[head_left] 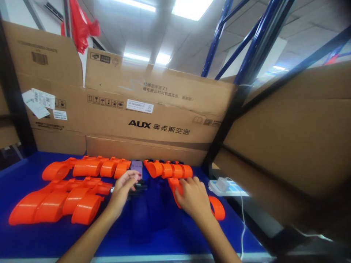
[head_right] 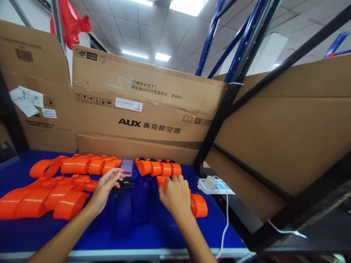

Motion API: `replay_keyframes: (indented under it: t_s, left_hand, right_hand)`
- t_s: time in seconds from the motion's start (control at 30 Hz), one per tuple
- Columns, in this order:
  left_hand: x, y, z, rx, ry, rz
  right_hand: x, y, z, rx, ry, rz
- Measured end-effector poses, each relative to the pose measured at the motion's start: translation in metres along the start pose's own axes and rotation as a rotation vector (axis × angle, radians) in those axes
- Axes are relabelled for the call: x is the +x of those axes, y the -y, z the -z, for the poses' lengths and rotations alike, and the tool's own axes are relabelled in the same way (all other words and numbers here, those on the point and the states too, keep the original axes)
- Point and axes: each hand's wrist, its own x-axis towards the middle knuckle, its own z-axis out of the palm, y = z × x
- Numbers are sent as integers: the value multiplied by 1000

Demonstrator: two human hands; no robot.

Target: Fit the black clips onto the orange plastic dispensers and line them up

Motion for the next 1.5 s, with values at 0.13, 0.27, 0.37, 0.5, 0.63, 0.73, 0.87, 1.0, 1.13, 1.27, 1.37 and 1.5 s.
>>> replay_keyframes:
  t_s: [0.13,0.27,0.37,0.5,0.63,0.73,0.87,1.0,1.13,1.27,1.37,1.5]
  left_hand:
    - [-1,0,0,6,0,-4]
    - [-1,0,0,15,9,-14]
    - [-1,0,1,32,17,-20]
    - [0,1,1,40,20,-18]
    - [-1,4,1,187,15,-86]
    - [-1,6,2,521,12,-288]
    - [-3,8,4,851,67,-481]
    - [-5,11,2,912,131,-516]
    - [-7,12,0,909,169,-528]
    - [-9,10,-1,905,173,-519]
    - [-11,8,-2,893,178,-507]
    - [-13,5,-4,853,195,-496]
  right_hand:
    - [-2,-1,-6,-11,-15,19]
    - [-4,5,-10,-6,0,34]
    - [-4,6,-8,-21,7,26]
    - [-3,-5,3,-71,19,-24]
    - [-9,-30,13,-40,172,-32]
    - [-17,-46,15,75,352,64]
    - [-23,-55,8,114,448,112]
    - [-23,-54,3,70,456,148]
    - [-23,-50,12,34,398,173]
    - [-25,-48,25,16,350,212]
    - [-26,-51,30,-9,322,232]
    - [-31,-59,42,-76,206,259]
